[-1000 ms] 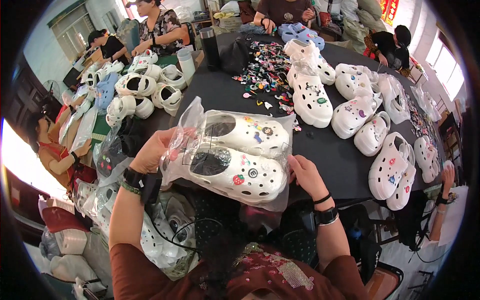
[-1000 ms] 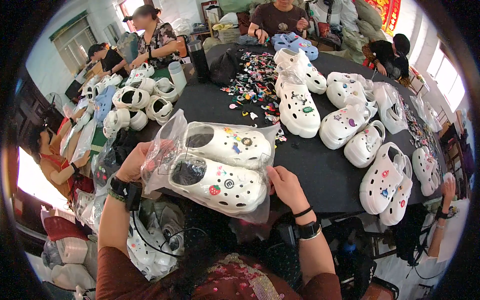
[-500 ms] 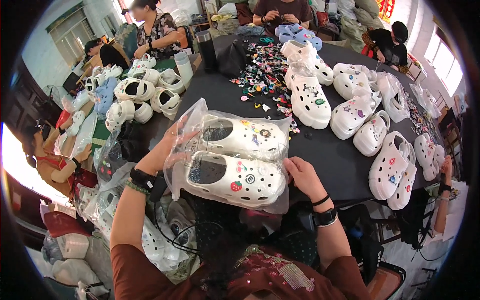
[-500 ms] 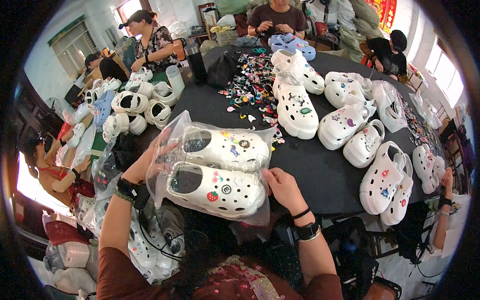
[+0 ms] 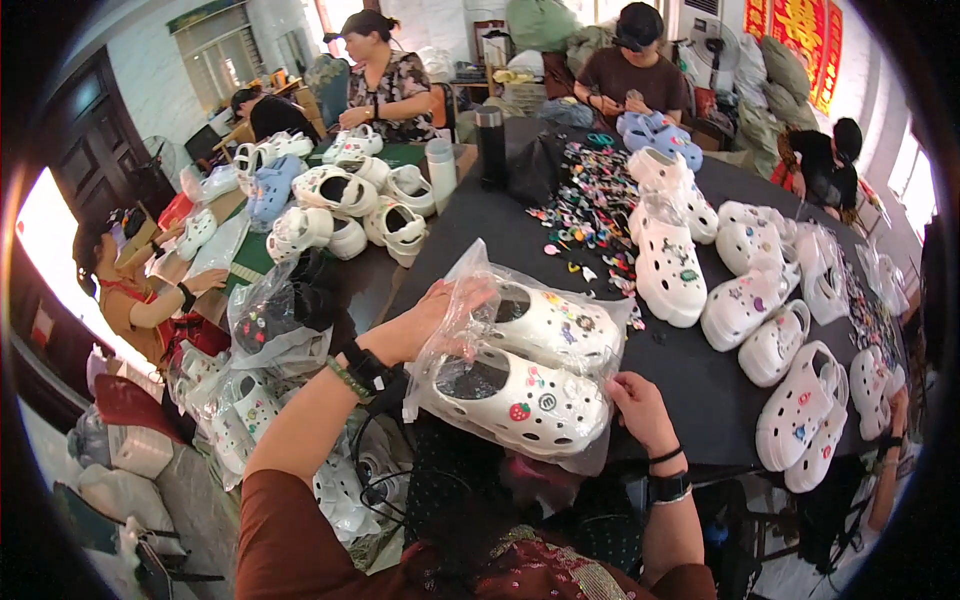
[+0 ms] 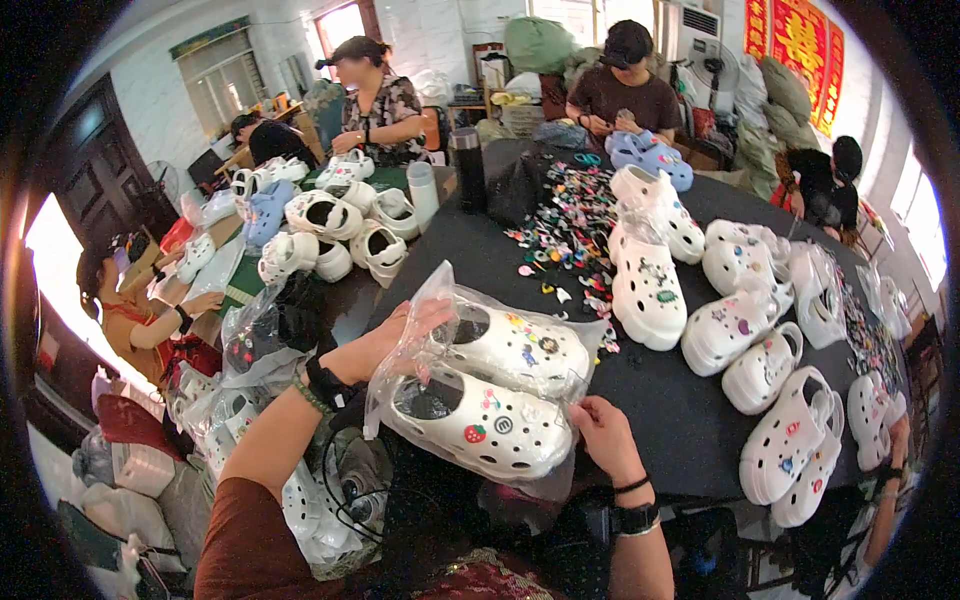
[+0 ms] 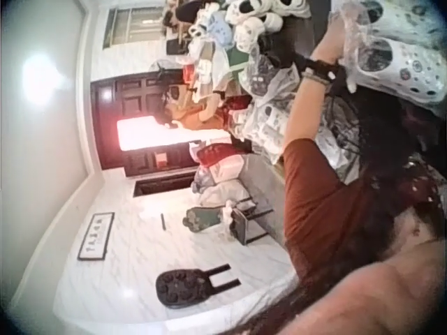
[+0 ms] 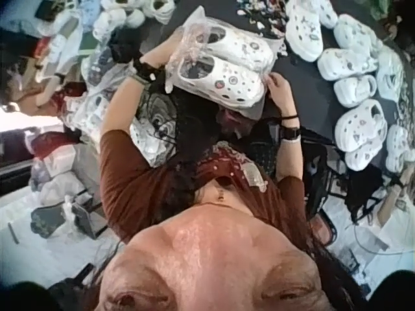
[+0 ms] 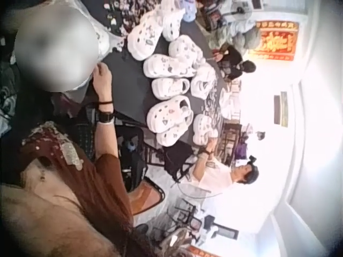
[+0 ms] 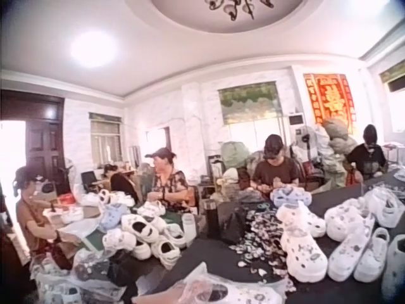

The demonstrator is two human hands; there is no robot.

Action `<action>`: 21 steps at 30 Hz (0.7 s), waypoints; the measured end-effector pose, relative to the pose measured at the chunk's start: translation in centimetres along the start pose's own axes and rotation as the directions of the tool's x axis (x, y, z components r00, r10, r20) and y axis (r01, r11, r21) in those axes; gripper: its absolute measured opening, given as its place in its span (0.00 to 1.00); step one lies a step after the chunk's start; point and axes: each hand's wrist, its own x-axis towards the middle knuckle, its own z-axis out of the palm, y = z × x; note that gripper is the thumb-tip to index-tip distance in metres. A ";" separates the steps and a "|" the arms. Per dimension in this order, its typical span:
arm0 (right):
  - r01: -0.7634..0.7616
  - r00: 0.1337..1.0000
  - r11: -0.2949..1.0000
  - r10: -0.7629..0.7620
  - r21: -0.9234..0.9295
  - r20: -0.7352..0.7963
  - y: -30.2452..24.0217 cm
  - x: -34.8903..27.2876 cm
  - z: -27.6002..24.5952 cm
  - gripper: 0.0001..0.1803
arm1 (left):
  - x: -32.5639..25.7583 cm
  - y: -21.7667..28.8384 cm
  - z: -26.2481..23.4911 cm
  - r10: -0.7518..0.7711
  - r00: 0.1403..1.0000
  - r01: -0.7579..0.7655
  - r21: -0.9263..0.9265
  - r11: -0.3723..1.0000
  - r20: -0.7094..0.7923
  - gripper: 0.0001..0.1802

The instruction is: Attaching decorative charms to white rubber clogs at an assembly table.

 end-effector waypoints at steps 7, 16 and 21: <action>-0.082 0.994 0.987 0.071 0.141 0.084 -0.2 -0.3 -0.4 0.12 | -1.8 -0.9 -2.0 -0.001 0.993 0.018 -0.149 0.989 0.114 0.41; -0.011 0.999 0.994 0.006 0.112 0.050 0.5 0.1 -0.1 0.11 | 0.6 4.2 -0.4 -0.036 0.999 0.037 0.190 0.981 -0.010 0.54; -0.020 1.000 0.995 0.019 0.094 0.007 0.3 0.3 0.1 0.10 | 1.3 3.3 1.5 -0.066 0.993 0.068 0.013 0.998 -0.094 0.50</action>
